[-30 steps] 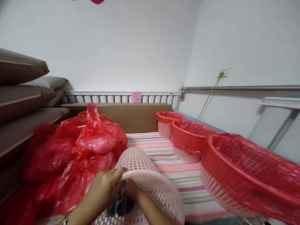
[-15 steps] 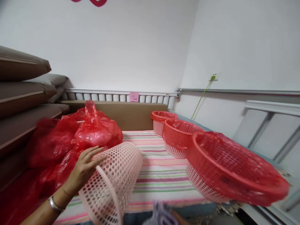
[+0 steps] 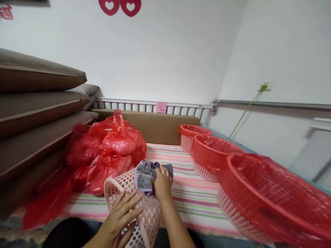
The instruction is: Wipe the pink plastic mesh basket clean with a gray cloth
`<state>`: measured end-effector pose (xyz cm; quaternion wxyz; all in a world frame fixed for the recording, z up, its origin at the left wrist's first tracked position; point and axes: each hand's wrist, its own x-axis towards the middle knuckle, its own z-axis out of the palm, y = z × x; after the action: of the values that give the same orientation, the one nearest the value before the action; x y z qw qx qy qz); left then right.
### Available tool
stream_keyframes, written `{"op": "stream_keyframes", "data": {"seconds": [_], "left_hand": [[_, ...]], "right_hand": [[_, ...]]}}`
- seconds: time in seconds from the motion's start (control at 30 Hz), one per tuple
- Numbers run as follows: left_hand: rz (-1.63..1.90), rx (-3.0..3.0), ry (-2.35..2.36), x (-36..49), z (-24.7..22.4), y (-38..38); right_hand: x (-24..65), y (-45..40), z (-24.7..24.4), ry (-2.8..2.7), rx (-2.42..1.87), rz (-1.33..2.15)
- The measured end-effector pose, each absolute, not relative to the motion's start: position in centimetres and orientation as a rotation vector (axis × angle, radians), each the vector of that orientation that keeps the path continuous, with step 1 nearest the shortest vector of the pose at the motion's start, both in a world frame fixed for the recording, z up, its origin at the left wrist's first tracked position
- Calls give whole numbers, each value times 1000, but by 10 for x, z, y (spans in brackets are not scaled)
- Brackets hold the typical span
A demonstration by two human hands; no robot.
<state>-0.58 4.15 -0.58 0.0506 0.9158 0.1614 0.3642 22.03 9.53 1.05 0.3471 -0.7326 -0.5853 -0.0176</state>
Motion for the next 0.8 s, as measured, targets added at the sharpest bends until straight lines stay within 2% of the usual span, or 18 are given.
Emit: {"op": "stream_keyframes", "data": {"seconds": [0.1, 0.2, 0.3, 0.53, 0.67, 0.8], "left_hand": [[1302, 2163, 717, -20, -7, 33], [1186, 1332, 908, -29, -5, 34], [1057, 865, 766, -20, 3, 39], [924, 662, 498, 26, 20, 32], [828, 690, 447, 36, 23, 3], [717, 802, 389, 43, 15, -11]], "right_hand": [[221, 91, -5, -1539, -2032, -116], [229, 82, -6, -1514, -2123, -111], [233, 76, -6, -1431, -2179, -96], [248, 60, -24, -1462, -2004, -106], [262, 35, -37, -1234, -1901, -31], [226, -3, -23, -1214, -1704, 19]]}}
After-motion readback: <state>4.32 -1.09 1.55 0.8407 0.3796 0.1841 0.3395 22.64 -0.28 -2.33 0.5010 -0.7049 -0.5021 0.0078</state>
